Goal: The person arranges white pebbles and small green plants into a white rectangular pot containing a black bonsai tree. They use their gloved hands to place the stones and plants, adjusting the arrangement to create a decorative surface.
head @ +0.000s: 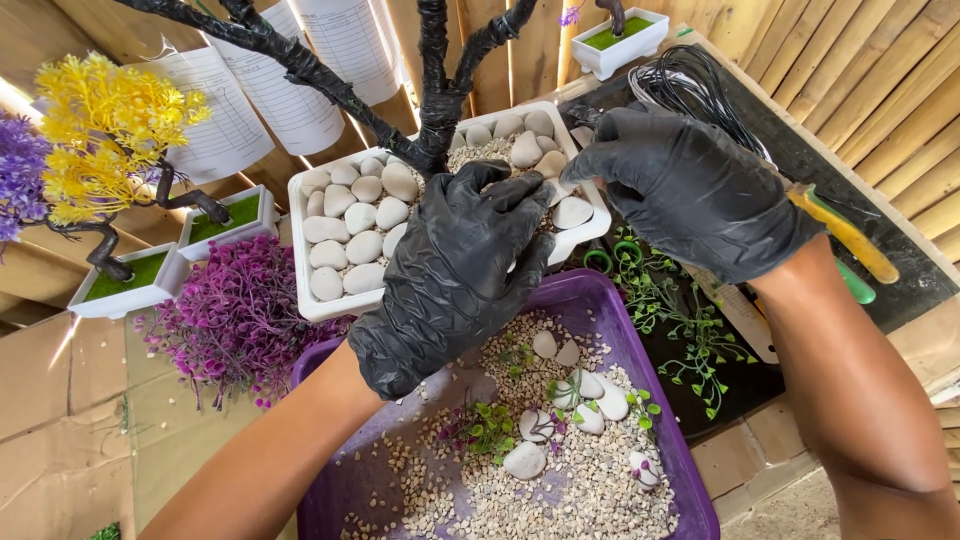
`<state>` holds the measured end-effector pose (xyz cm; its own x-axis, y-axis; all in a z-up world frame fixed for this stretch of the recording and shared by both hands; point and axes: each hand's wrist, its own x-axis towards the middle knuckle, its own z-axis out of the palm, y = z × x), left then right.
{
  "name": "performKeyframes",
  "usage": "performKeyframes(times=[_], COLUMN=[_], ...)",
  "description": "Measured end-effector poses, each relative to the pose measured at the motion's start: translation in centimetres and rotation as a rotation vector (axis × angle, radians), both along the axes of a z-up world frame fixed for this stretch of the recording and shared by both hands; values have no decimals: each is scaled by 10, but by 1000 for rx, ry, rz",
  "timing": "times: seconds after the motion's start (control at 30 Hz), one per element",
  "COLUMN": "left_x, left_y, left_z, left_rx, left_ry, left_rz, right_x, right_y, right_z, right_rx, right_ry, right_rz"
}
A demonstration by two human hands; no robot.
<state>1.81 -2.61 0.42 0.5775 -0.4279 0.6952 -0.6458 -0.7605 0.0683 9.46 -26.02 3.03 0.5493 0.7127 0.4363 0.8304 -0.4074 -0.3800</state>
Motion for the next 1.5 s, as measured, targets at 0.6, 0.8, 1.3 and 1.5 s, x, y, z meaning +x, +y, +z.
performKeyframes(times=[0.6,0.8,1.3,1.5], left_x=[11,12,15,7], left_y=[3,-7,-18,-17], left_z=[-1,0,-31,-24], left_rx=[22,225,557,509], left_ry=[-65,190,25,-64], left_rz=[-201,-49,186,122], right_x=[12,-31,-129,-174], right_y=[-31,-16,-24,-45], right_z=[-49,25,13,-90], right_rx=[576,-75,-446,856], right_ry=[716,-177,-175,1044], right_rz=[388,-139,-48,783])
